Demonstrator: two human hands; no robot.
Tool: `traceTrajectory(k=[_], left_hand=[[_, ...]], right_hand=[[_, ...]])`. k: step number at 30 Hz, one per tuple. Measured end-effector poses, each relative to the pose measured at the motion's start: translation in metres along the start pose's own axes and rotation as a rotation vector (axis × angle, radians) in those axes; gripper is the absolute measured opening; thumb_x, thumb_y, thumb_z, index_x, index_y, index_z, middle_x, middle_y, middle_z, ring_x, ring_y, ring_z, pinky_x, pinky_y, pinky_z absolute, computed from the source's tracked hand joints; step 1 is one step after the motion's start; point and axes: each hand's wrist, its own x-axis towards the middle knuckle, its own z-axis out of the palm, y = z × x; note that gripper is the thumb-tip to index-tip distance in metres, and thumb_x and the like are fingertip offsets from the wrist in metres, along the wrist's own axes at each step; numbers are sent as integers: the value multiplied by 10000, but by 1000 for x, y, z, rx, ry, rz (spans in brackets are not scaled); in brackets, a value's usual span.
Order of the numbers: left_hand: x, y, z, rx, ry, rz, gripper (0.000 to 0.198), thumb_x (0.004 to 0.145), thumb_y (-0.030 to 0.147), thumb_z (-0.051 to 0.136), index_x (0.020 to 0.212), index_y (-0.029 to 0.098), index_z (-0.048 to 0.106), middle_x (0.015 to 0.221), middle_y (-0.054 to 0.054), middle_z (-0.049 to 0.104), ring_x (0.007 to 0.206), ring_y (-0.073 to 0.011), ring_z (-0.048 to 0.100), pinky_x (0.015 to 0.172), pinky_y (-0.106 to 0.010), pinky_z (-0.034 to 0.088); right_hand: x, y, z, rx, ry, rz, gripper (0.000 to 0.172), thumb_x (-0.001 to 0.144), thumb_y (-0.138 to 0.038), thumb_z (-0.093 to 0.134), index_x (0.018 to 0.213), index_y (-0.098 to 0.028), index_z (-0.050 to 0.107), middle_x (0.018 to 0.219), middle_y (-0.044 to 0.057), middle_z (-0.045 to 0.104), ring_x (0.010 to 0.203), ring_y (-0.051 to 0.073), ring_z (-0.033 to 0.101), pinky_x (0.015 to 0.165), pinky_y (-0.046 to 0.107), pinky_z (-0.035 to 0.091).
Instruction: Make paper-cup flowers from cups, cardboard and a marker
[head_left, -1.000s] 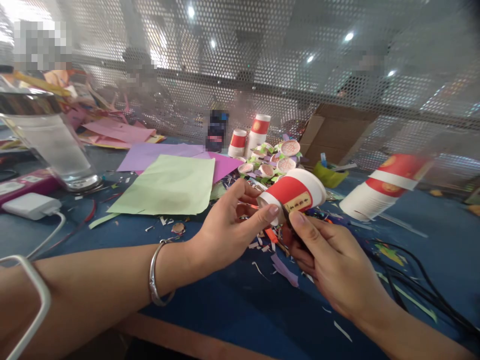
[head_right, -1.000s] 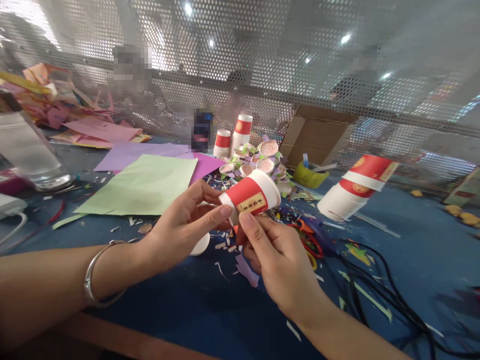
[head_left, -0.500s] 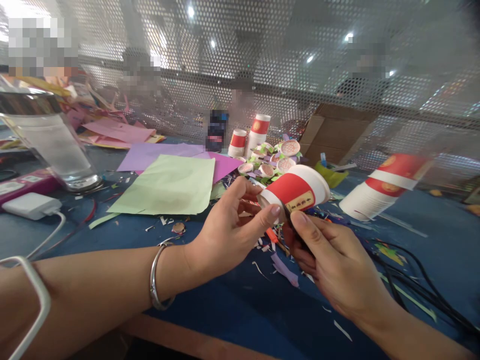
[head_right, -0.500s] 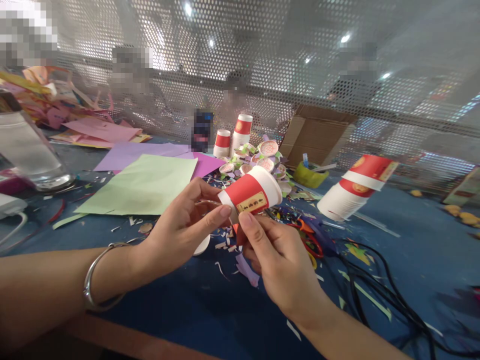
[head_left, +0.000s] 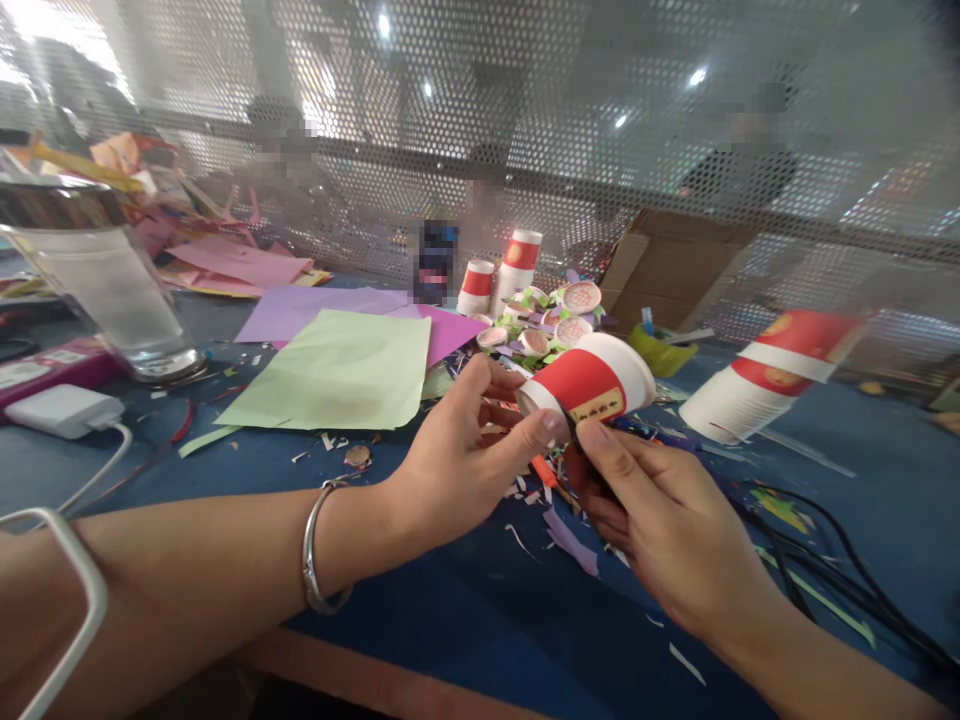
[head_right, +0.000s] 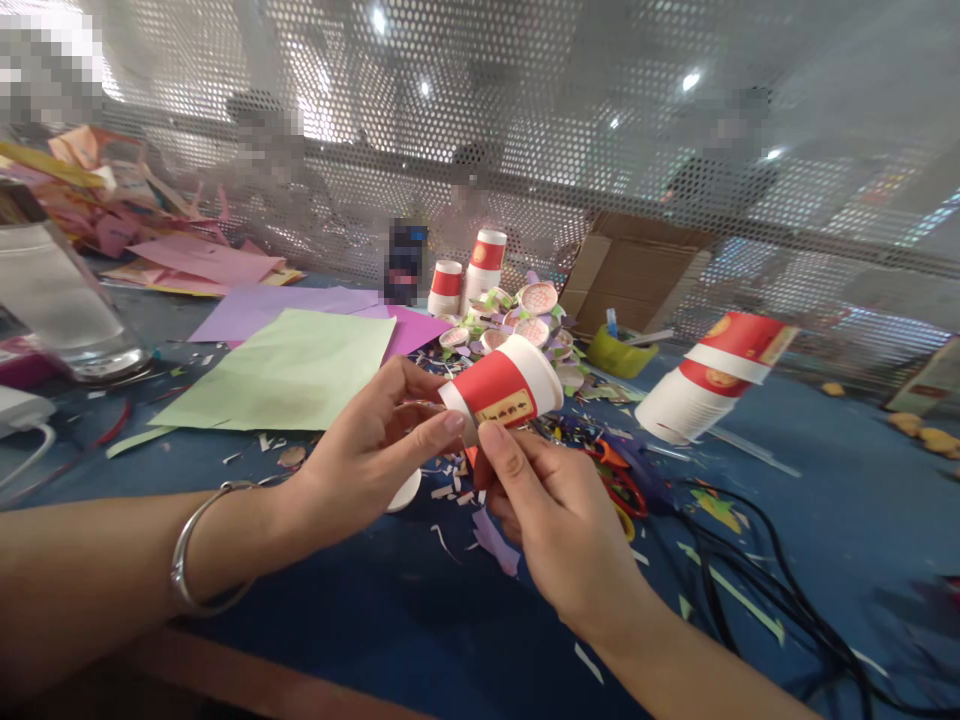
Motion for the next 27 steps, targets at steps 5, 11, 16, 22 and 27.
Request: traceTrajectory(k=[5, 11, 16, 22, 27], left_hand=[[0, 2, 0, 33, 6, 83, 262, 895, 321, 707, 976, 184, 499, 883, -28, 618, 811, -131, 600, 636, -229, 521], [-3, 0, -3, 200, 22, 228, 201, 924, 303, 672, 1022, 194, 534, 1028, -78, 603, 918, -171, 616, 741, -290, 585], [-7, 3, -4, 348, 29, 305, 157, 909, 215, 655, 1031, 194, 557, 1095, -90, 552, 966, -190, 591, 844, -359, 595], [-9, 6, -4, 554, 70, 444, 167, 866, 173, 670, 1003, 203, 579, 1038, -85, 526, 1021, -242, 532, 942, -462, 554], [-9, 8, -2, 457, 75, 421, 241, 851, 164, 697, 1044, 202, 559, 1094, -87, 553, 1049, -229, 563, 937, -411, 552]], right_hand=[[-2, 0, 2, -3, 24, 1, 520, 837, -674, 674, 683, -202, 520, 517, -86, 297, 417, 48, 213, 373, 207, 135], [-5, -1, 4, -38, 6, -44, 516, 886, -659, 621, 661, -205, 521, 536, -75, 289, 424, 59, 211, 375, 221, 132], [-7, -2, 5, -41, 19, -59, 509, 887, -650, 623, 650, -209, 531, 528, -72, 282, 417, 64, 207, 376, 230, 134], [-8, 0, 5, -32, 4, -79, 509, 898, -639, 619, 656, -197, 546, 525, -71, 284, 421, 60, 225, 382, 222, 137], [-7, -1, 5, -9, 16, -98, 497, 896, -630, 631, 670, -194, 557, 528, -72, 299, 422, 58, 232, 381, 217, 146]])
